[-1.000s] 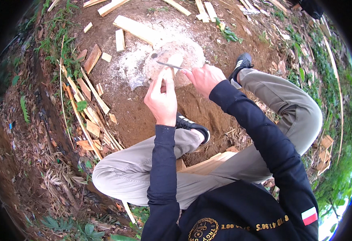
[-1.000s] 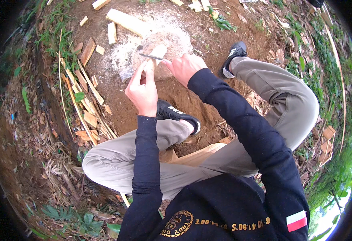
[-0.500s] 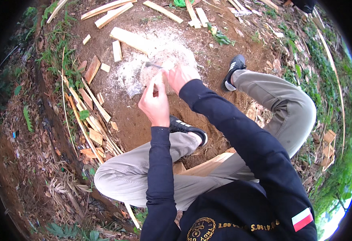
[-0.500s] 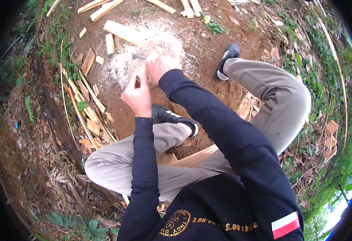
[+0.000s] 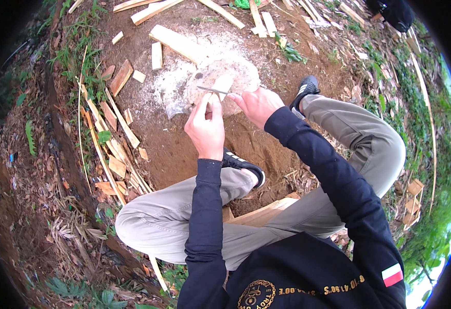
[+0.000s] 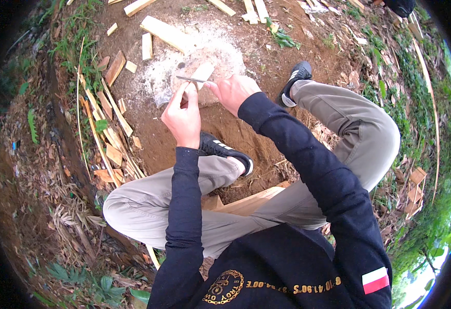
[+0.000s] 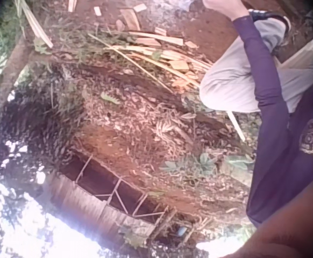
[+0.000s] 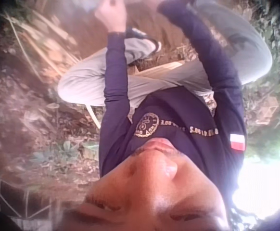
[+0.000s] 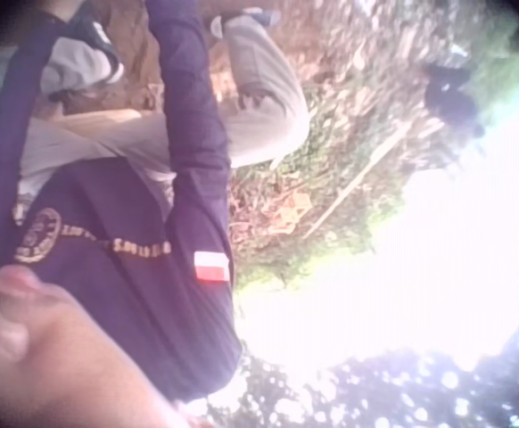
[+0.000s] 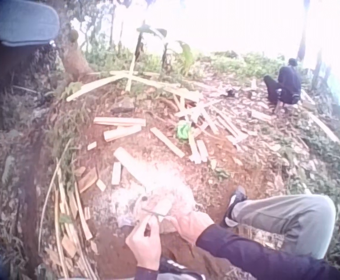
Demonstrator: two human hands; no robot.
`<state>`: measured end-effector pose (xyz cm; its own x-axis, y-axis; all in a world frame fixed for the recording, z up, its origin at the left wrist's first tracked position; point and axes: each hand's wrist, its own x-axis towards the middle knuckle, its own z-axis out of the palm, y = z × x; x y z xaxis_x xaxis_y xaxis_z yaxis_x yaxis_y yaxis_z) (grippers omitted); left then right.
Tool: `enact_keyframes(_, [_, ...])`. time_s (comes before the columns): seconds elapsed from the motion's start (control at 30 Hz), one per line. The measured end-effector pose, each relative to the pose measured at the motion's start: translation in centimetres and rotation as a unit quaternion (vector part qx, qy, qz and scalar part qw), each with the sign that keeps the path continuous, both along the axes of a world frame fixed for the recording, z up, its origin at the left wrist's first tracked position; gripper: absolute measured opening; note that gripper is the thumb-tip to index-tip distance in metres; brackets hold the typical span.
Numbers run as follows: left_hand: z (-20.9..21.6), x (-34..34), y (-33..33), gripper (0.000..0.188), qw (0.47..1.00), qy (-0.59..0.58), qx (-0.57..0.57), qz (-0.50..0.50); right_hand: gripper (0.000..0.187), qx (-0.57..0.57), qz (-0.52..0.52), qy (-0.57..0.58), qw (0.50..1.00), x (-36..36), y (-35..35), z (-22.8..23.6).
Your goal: The person sits on the ground and uses a knife to carve a small rectangular piece of wood. They repeatedly shave thin layers from the wood's surface, creating wood shavings that accumulate on the ground. The person rotates the wood to work on different sides.
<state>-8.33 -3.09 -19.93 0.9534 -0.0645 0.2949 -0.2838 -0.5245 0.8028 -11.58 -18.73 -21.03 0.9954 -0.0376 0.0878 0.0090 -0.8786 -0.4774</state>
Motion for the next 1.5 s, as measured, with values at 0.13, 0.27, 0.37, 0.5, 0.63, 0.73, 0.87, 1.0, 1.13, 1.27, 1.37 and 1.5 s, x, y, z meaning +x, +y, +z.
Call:
enact_keyframes(0.13, [-0.6,0.0,0.2,0.023,1.0,-0.01,0.009,-0.011,0.051,-0.039,0.024,0.029,0.999,0.6,0.1,0.5])
enact_keyframes(0.27, [-1.2,-0.6,0.0,0.023,0.997,-0.059,0.032,-0.042,0.053,-0.075,0.014,0.018,0.997,1.3,0.1,-0.6])
enact_keyframes(0.37, [-1.1,-0.5,-0.1,0.022,0.997,-0.05,0.035,-0.042,0.053,-0.082,-0.022,0.055,0.995,2.6,-0.7,-0.9])
enact_keyframes(0.5, [-0.5,-0.6,-0.2,0.022,1.0,-0.011,0.004,-0.021,0.054,-0.039,-0.123,0.036,0.991,3.3,-1.7,-2.4])
enact_keyframes(0.63, [-0.5,-0.3,0.1,0.022,1.0,0.008,-0.003,0.006,0.047,0.062,-0.056,0.002,0.997,0.8,-0.7,-2.2])
enact_keyframes(0.73, [-0.8,0.0,0.2,0.022,1.0,0.006,-0.011,0.025,0.043,0.026,-0.018,0.046,0.998,-0.6,1.0,-0.9])
enact_keyframes(0.87, [-1.0,0.1,0.4,0.023,0.999,0.019,-0.017,0.03,0.043,0.009,-0.024,0.008,1.0,-0.4,1.8,-1.4])
enact_keyframes(1.0, [-1.2,0.3,0.3,0.022,0.998,0.024,-0.037,0.04,0.045,0.004,-0.039,-0.011,0.999,0.2,2.3,-1.1])
enact_keyframes(1.13, [-0.8,0.2,0.2,0.021,1.0,-0.004,-0.009,0.025,0.045,-0.019,-0.051,0.003,0.998,0.8,2.7,-0.6])
enact_keyframes(1.27, [-0.6,-0.7,-0.4,0.02,1.0,-0.011,-0.004,0.012,0.048,-0.067,-0.088,-0.008,0.994,2.9,0.7,-2.4])
enact_keyframes(1.37, [-0.7,0.0,-0.1,0.019,0.999,0.006,-0.035,0.023,0.05,-0.09,-0.117,-0.004,0.989,4.2,-1.8,-3.5])
enact_keyframes(1.5, [-1.1,0.3,0.1,0.02,0.997,0.033,-0.058,0.041,0.046,-0.066,-0.042,-0.031,0.996,1.7,-0.5,-3.5])
